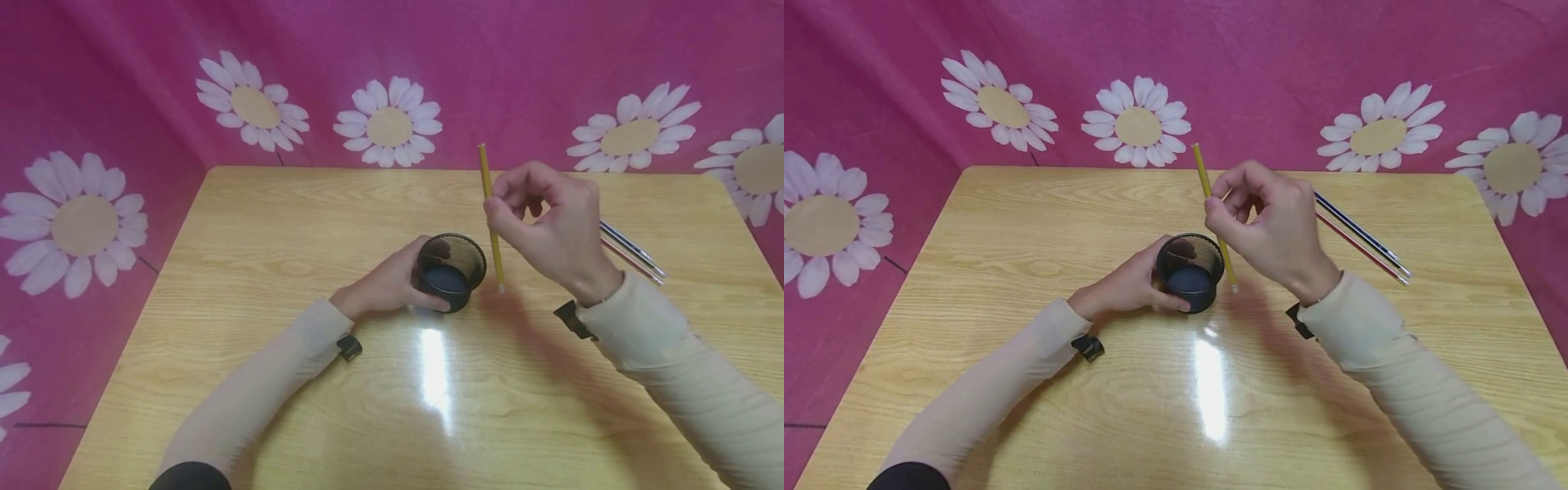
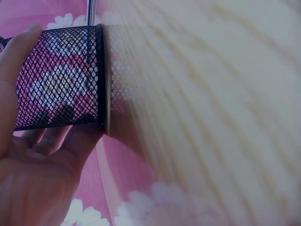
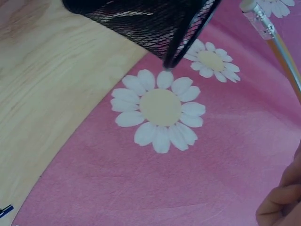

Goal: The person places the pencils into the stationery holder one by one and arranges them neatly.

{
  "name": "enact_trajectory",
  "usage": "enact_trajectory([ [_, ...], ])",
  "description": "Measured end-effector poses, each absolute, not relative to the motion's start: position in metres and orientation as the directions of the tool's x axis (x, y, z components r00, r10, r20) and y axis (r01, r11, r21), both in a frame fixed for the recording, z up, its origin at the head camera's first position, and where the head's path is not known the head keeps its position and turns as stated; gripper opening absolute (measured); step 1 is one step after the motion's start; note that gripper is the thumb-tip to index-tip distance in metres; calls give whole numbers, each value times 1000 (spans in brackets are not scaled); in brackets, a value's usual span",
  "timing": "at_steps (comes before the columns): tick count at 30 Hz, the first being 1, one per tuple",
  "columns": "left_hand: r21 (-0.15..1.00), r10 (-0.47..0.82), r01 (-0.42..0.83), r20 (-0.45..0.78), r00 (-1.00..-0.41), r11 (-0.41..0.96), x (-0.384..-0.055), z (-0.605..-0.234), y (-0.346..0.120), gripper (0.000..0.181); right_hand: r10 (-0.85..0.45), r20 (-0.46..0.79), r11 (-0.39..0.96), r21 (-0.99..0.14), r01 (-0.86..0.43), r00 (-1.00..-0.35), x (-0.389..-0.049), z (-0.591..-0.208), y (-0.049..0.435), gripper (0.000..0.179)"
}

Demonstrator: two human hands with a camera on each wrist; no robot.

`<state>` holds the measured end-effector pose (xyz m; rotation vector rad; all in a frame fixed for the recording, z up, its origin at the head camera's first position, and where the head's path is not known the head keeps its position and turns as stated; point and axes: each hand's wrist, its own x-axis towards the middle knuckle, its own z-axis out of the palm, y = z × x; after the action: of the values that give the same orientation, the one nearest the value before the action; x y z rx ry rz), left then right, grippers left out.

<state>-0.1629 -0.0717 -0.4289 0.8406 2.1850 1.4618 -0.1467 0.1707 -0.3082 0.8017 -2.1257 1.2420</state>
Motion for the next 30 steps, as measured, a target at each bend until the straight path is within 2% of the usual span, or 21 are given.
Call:
enact_trajectory([
  [14,921,666,274,21,-746,278,-164,-431,-73,90,-187,739,330,-574,-750,-647,-150,-299,153,23],
  [24,912,677,307,47,-735,270,-168,-435,-73,94,-254,743,342,-530,-776,-619,-153,-308,150,21],
  [30,912,672,303,40,-739,278,-165,-429,-73,92,-299,719,344,-532,-774,-627,-154,-319,152,16],
])
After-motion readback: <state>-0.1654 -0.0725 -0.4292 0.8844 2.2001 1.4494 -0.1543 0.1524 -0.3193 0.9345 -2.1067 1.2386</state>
